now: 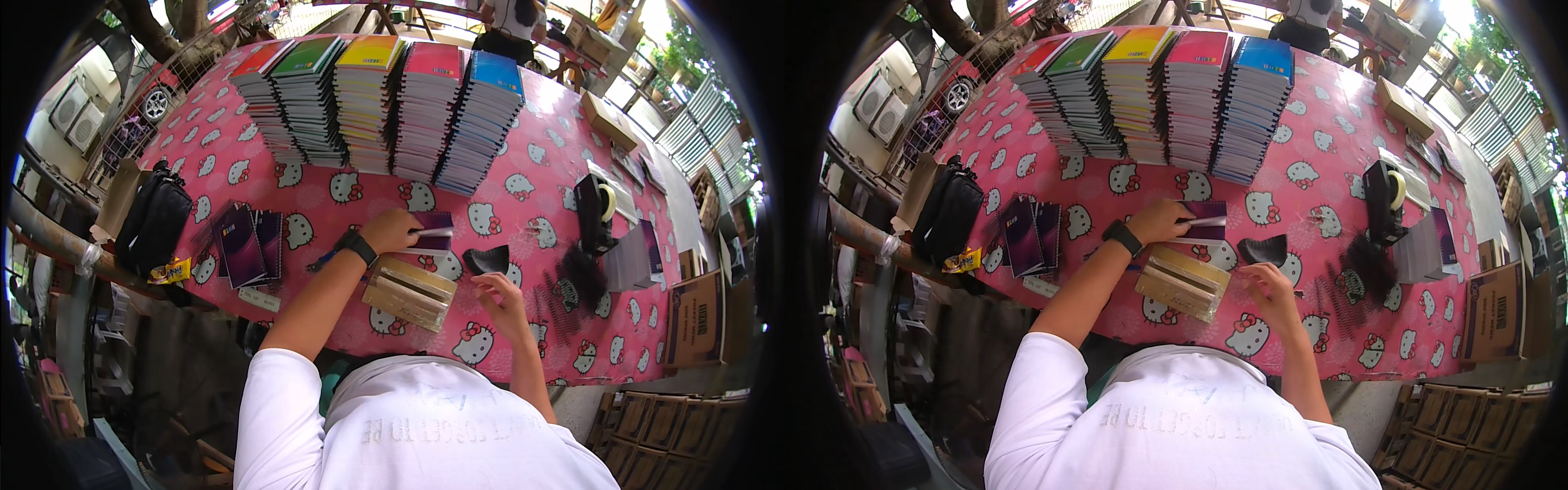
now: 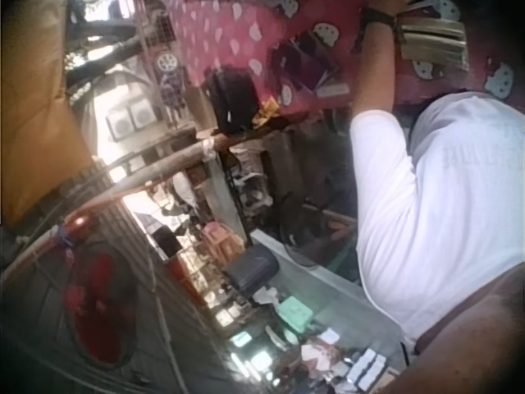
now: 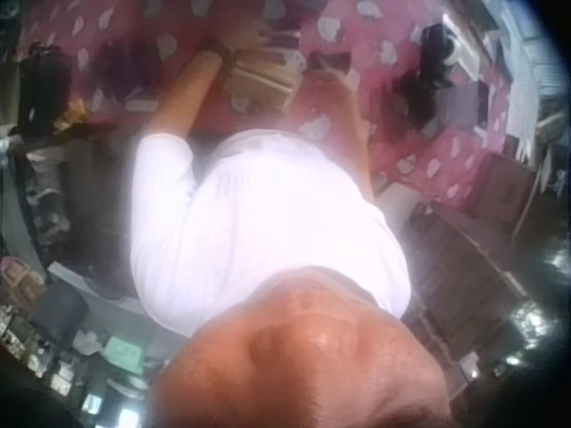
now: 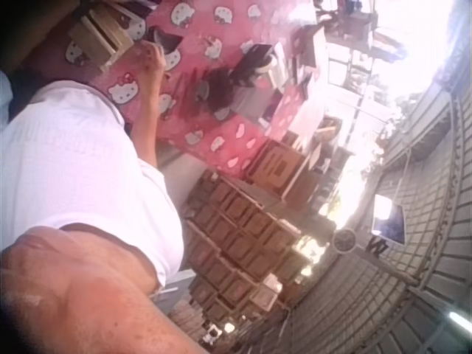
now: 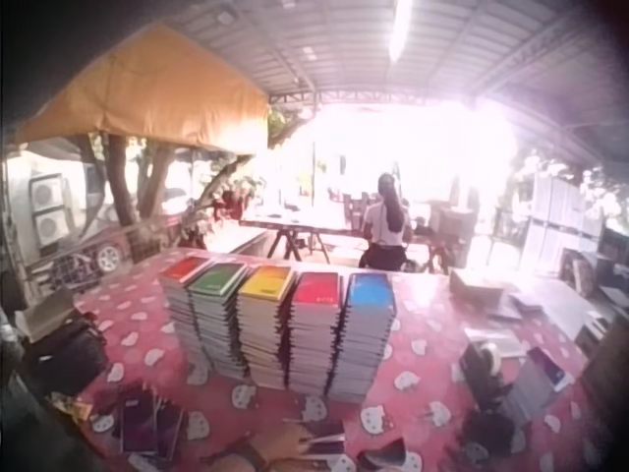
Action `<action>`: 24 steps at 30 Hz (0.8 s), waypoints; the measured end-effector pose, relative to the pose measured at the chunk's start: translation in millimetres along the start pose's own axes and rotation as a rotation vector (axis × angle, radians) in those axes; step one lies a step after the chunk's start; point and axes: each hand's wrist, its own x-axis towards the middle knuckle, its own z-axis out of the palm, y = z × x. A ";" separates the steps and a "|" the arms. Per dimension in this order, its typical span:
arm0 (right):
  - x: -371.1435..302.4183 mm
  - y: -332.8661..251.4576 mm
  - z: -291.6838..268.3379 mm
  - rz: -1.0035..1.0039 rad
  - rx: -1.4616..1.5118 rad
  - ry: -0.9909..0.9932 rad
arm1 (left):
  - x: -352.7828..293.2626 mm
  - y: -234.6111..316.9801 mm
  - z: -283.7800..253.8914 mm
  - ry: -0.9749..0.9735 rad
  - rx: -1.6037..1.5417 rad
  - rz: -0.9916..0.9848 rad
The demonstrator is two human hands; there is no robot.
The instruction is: The person assembles small notebooks by hand, picking up paper covers and inserts, aligning them, and placing them onto a small wooden jig to hold them for binding.
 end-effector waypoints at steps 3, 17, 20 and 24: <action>0.0 6.0 2.5 0.024 0.030 -0.012 | -6.5 19.1 -26.0 0.294 0.052 -0.164; 0.5 -19.3 41.4 0.057 0.441 0.209 | -97.0 106.6 -5.9 0.538 0.161 0.211; -10.8 -7.0 46.6 0.058 0.380 0.175 | -96.1 120.5 -12.1 0.605 0.209 0.074; -20.1 -5.5 45.8 -0.063 0.229 0.161 | -92.9 113.3 -9.9 0.446 0.127 0.159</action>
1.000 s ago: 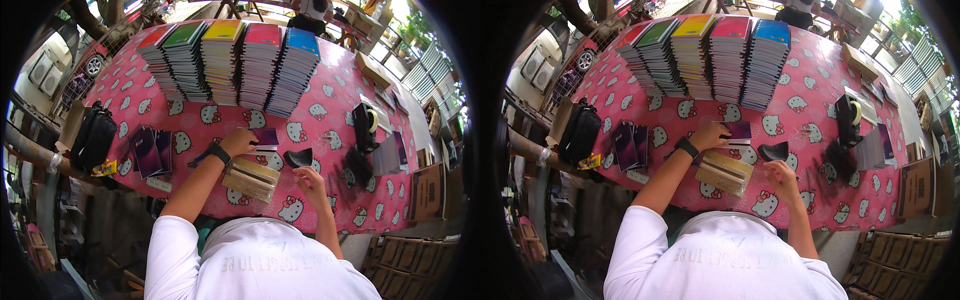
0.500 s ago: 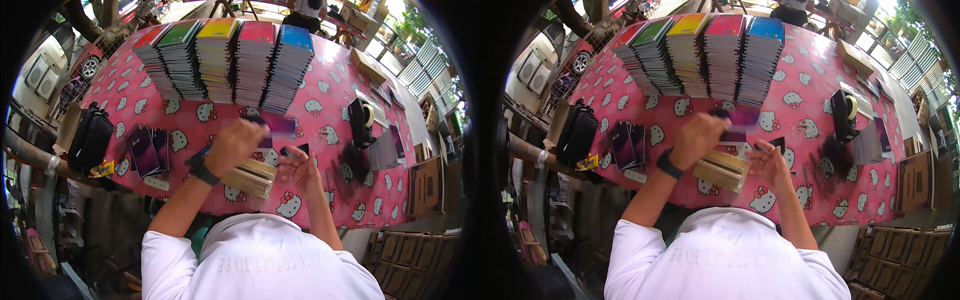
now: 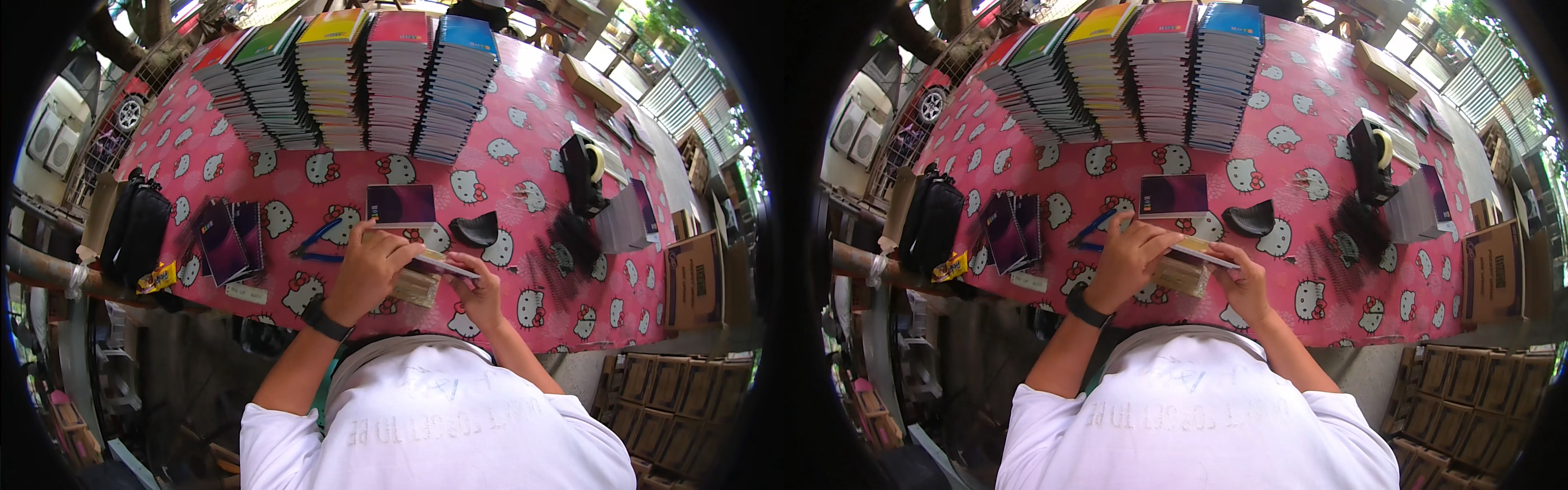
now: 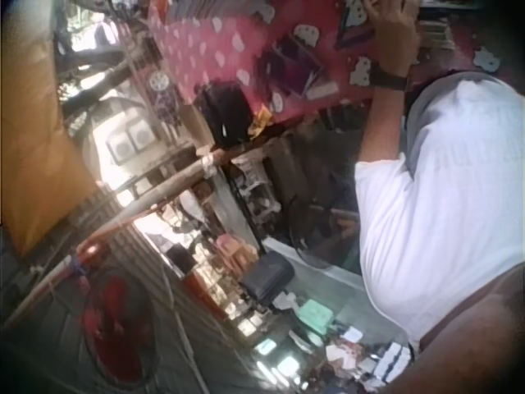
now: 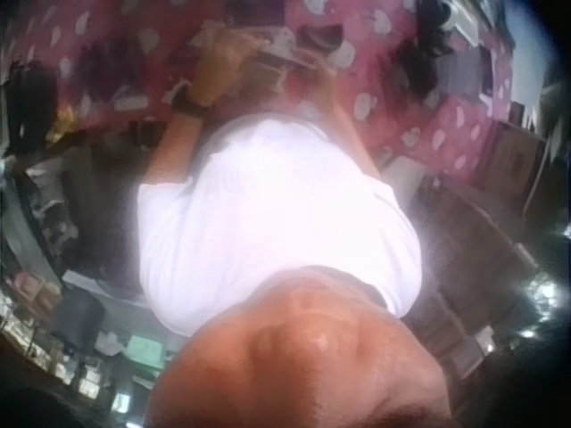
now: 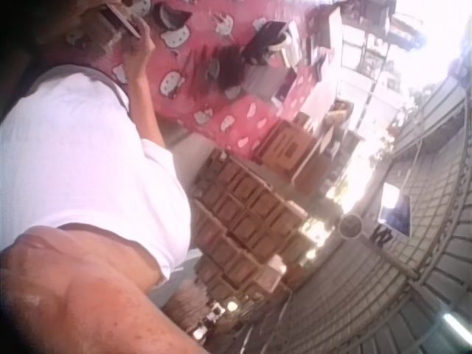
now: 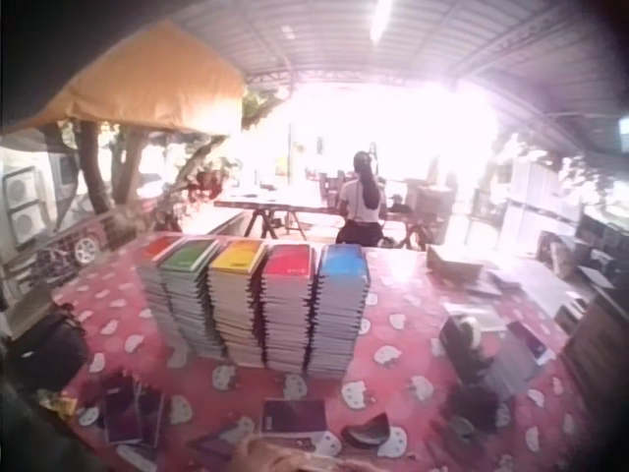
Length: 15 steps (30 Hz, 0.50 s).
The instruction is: The person assembles small notebooks by hand, picking up paper covers and inserts, aligning them, and placing them onto a small wooden jig to hold them for binding.
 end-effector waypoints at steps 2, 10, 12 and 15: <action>-5.3 0.1 -2.1 -0.025 -0.011 -0.010 | 2.9 1.2 -4.0 -0.027 -0.094 0.026; -1.7 8.6 -42.2 0.015 -0.124 -0.060 | -1.9 -3.6 -0.7 -0.184 -0.020 -0.066; -5.5 33.8 -79.2 0.117 -0.456 0.174 | -11.5 -4.1 9.0 -0.228 0.071 -0.136; -15.2 68.6 -126.0 0.228 -0.802 0.398 | -12.0 5.0 20.3 -0.194 0.248 -0.210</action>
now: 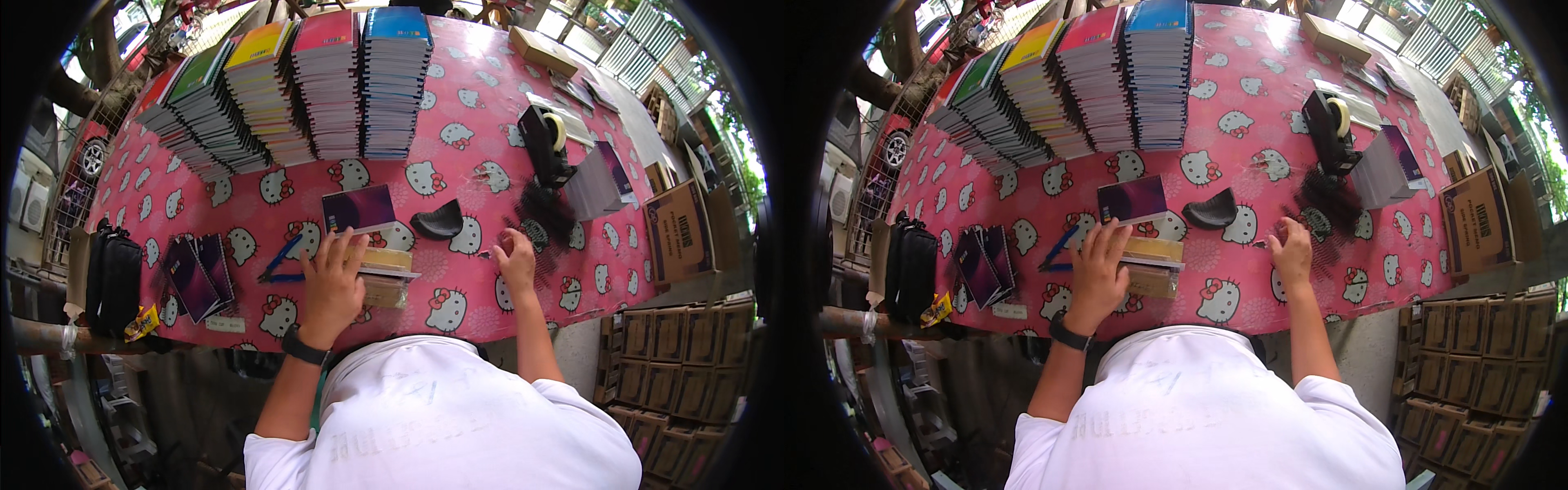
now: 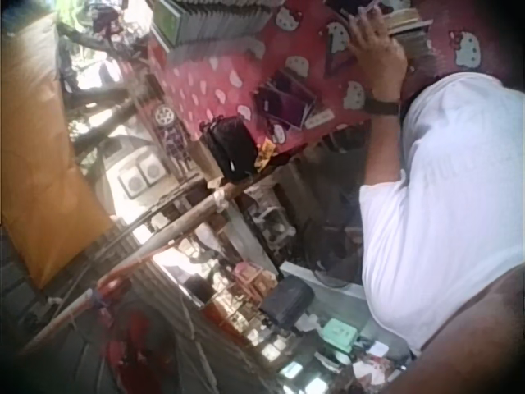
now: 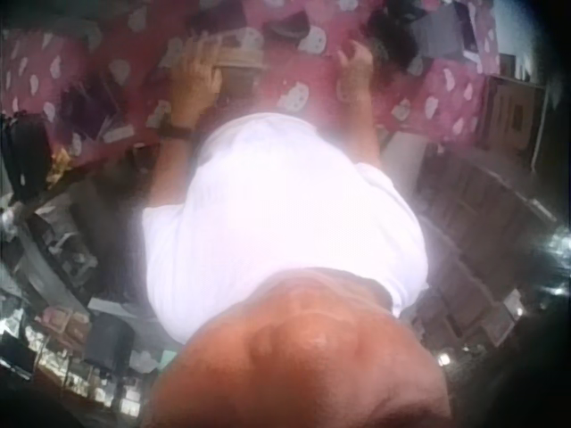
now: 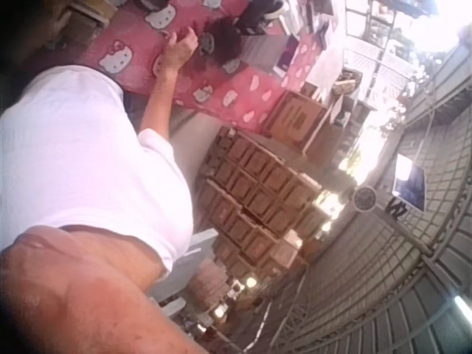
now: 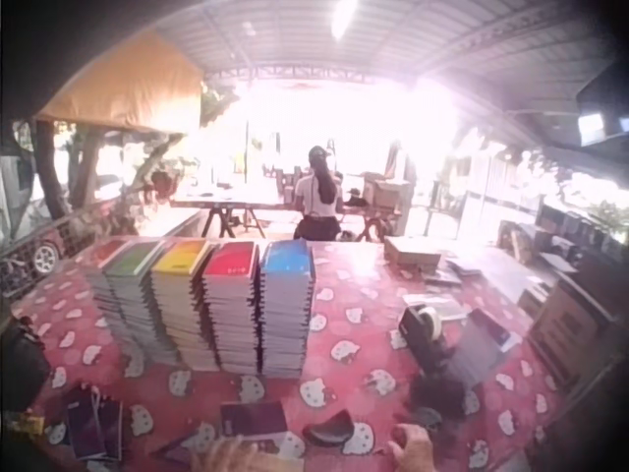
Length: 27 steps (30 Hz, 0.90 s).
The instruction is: The person assembles small notebooks by hand, picking up paper covers and inserts, aligning them, and placing them onto a small wooden jig to hold them for binding.
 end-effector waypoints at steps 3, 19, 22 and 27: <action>-1.6 18.7 2.2 -0.127 -0.167 -0.043 | 1.5 31.2 7.6 0.074 -0.090 -0.031; -24.3 -125.7 9.1 -0.216 0.546 -0.599 | 5.5 41.5 58.6 0.183 -0.115 -0.015; -24.0 -129.8 15.1 -0.251 0.535 -0.575 | 5.6 40.4 55.0 0.194 -0.169 -0.016; -23.4 -133.5 19.7 -0.337 0.477 -0.573 | 4.8 37.4 56.0 0.155 -0.161 0.001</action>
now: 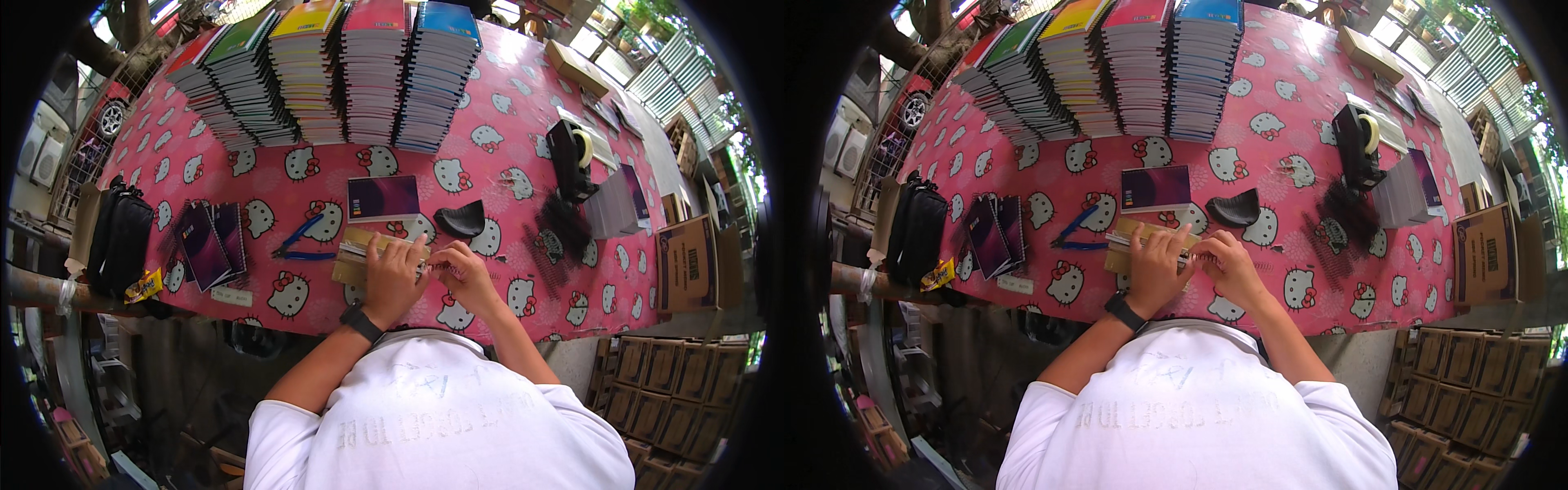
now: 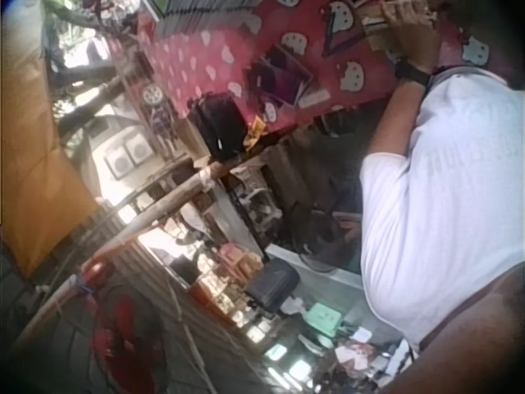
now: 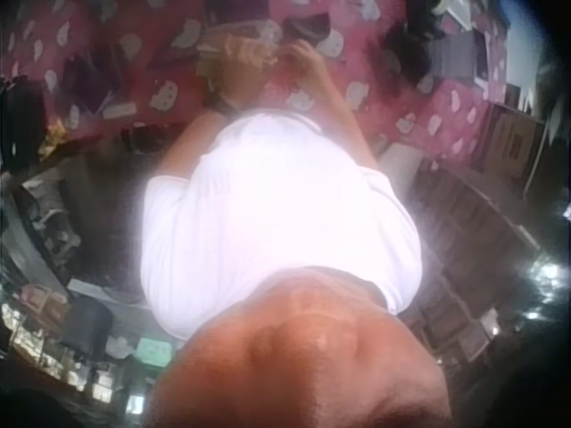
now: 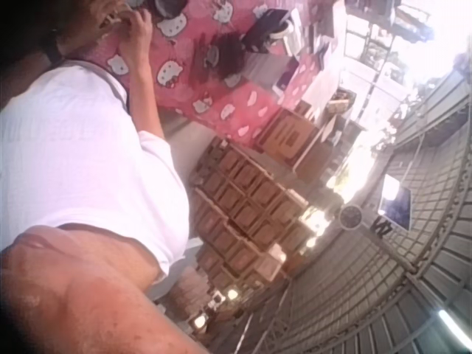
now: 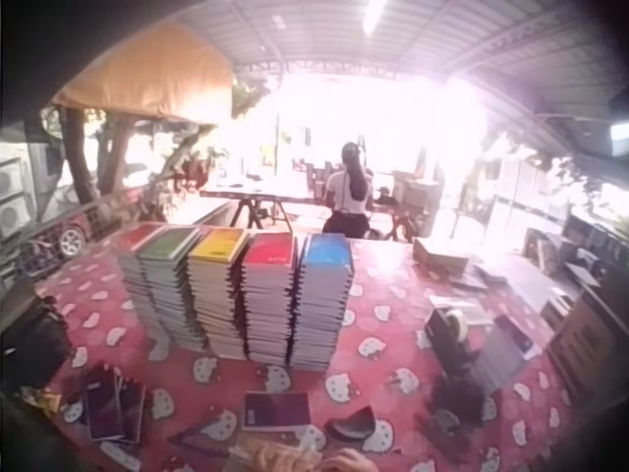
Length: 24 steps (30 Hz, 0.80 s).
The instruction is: The person assembles small notebooks by hand, picking up paper covers and inserts, aligning them, and placing them onto a small wooden jig to hold them for binding.
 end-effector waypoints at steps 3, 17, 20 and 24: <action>3.3 -2.6 0.5 -0.024 -0.026 0.022 | 2.4 0.1 -5.5 -0.006 -0.029 -0.001; 4.0 8.6 0.6 -0.089 -0.025 0.016 | 0.8 -16.5 -31.9 0.072 -0.405 0.054; 2.1 11.3 -0.6 -0.103 -0.078 -0.002 | 0.9 -16.1 -30.5 0.077 -0.409 0.066; 1.2 11.6 -3.5 -0.125 -0.045 -0.030 | 3.3 -17.5 -30.1 0.046 -0.397 0.067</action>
